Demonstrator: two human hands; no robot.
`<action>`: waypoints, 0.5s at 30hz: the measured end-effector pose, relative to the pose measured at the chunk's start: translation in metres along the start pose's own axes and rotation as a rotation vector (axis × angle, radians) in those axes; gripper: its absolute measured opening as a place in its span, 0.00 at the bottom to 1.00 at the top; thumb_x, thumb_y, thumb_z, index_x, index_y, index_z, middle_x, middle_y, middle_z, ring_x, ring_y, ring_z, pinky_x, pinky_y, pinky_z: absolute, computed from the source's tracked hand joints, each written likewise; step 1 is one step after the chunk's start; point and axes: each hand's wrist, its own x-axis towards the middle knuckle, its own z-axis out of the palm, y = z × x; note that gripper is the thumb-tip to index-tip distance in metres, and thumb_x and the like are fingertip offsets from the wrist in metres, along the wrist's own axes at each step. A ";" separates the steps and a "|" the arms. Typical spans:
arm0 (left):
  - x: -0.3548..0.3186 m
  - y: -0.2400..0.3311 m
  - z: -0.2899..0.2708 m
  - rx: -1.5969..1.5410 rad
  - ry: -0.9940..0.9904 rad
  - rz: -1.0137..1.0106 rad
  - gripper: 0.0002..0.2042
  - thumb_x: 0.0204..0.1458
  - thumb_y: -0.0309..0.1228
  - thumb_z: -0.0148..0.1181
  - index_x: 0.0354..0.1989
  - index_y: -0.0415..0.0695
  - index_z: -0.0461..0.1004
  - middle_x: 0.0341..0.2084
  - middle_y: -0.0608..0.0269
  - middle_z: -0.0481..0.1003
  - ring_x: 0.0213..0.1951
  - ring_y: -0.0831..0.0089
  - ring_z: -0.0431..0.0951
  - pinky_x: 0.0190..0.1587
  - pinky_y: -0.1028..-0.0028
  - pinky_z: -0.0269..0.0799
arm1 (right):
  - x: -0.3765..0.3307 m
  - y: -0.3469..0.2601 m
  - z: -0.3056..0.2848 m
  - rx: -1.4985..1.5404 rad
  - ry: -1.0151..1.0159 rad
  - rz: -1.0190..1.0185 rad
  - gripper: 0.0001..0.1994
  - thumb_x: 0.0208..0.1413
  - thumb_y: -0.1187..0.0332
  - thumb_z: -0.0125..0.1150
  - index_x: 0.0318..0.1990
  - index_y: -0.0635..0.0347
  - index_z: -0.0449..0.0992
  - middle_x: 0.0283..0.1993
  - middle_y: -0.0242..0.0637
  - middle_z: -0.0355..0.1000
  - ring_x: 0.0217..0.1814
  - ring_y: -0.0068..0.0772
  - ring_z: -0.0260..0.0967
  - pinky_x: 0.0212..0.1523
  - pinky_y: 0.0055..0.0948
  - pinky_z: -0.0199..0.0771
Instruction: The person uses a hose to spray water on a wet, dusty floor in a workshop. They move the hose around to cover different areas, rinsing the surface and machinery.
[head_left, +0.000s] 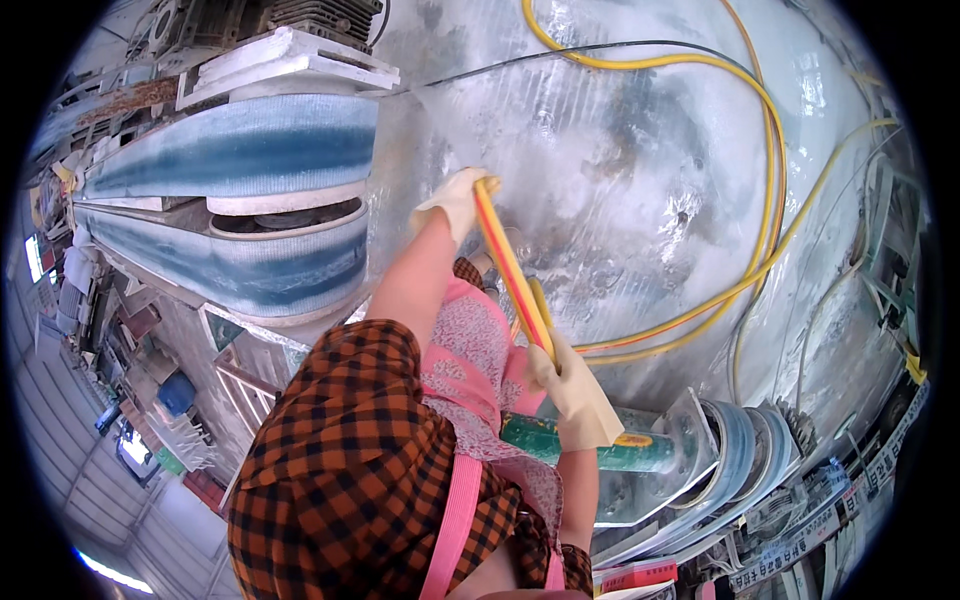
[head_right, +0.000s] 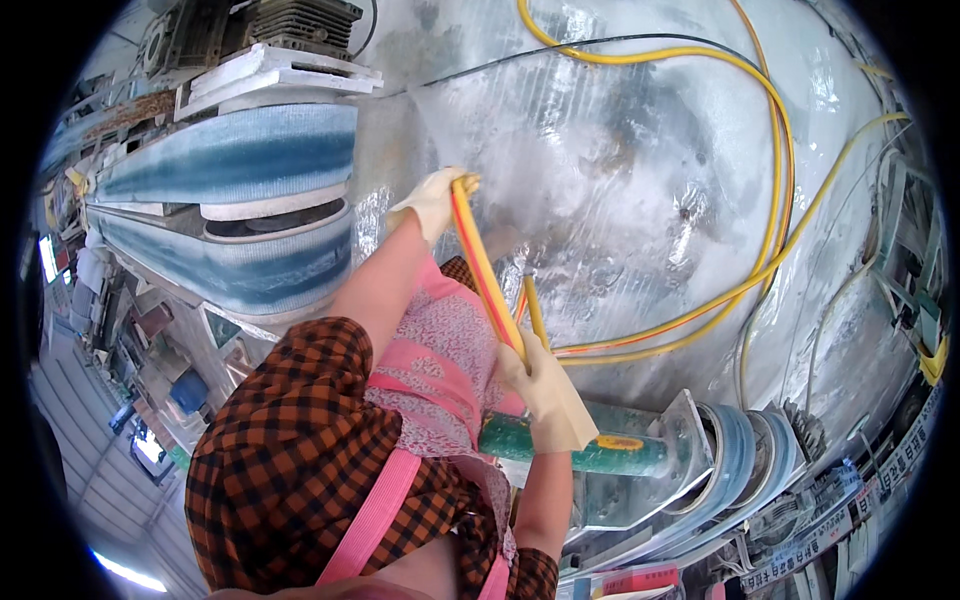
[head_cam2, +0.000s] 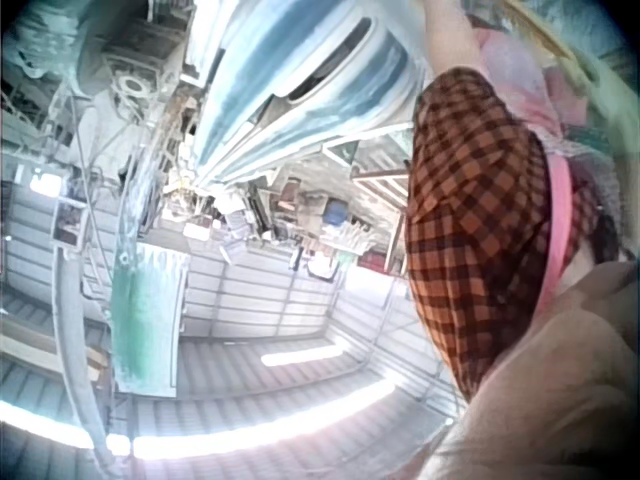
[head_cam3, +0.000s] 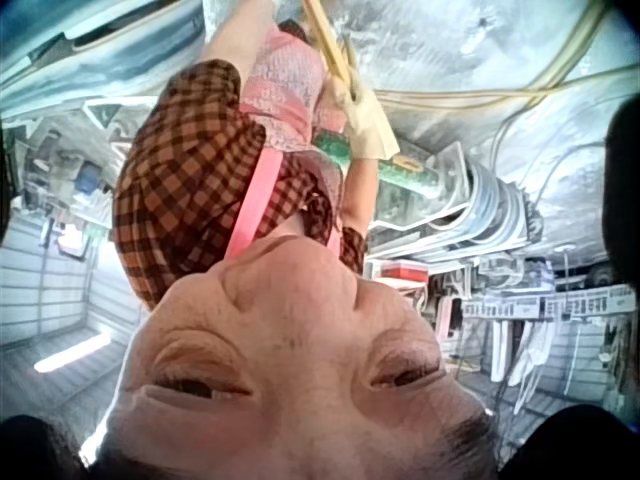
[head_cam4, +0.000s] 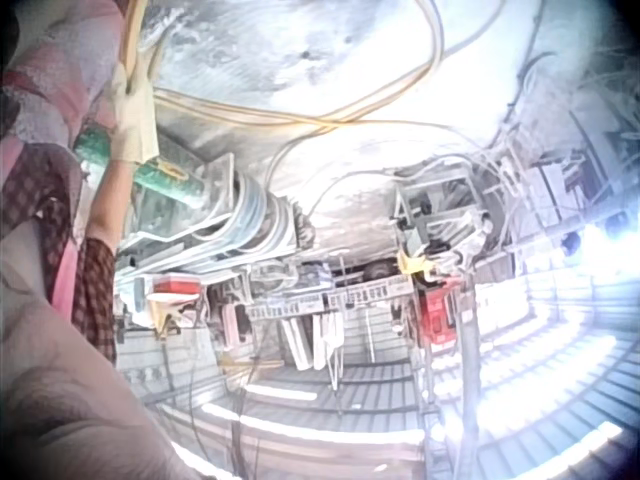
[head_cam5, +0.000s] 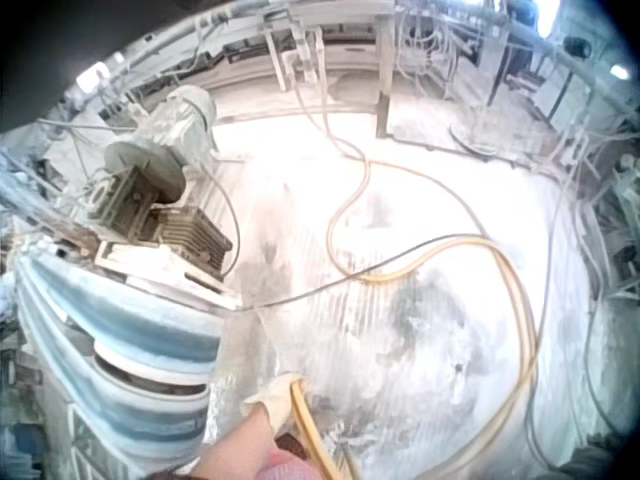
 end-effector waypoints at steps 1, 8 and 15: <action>-0.002 -0.001 0.017 0.052 -0.018 0.011 0.08 0.64 0.26 0.54 0.45 0.32 0.73 0.43 0.49 0.79 0.46 0.65 0.81 0.48 0.75 0.80 | -0.008 -0.004 -0.001 0.043 0.015 0.015 0.23 0.68 0.57 0.55 0.64 0.61 0.71 0.32 0.31 0.72 0.32 0.23 0.71 0.35 0.26 0.71; 0.013 -0.021 0.081 0.055 -0.159 -0.030 0.12 0.63 0.29 0.56 0.45 0.30 0.74 0.43 0.48 0.79 0.43 0.66 0.81 0.51 0.72 0.80 | -0.043 -0.016 0.002 0.155 0.138 0.089 0.25 0.67 0.54 0.55 0.65 0.60 0.70 0.32 0.31 0.73 0.31 0.23 0.71 0.37 0.26 0.68; -0.007 0.026 0.084 0.131 -0.078 0.134 0.17 0.65 0.38 0.52 0.52 0.36 0.74 0.46 0.55 0.80 0.48 0.68 0.81 0.54 0.70 0.77 | -0.019 -0.006 0.008 0.214 0.110 -0.029 0.23 0.68 0.57 0.54 0.64 0.62 0.71 0.31 0.31 0.73 0.30 0.23 0.70 0.36 0.25 0.68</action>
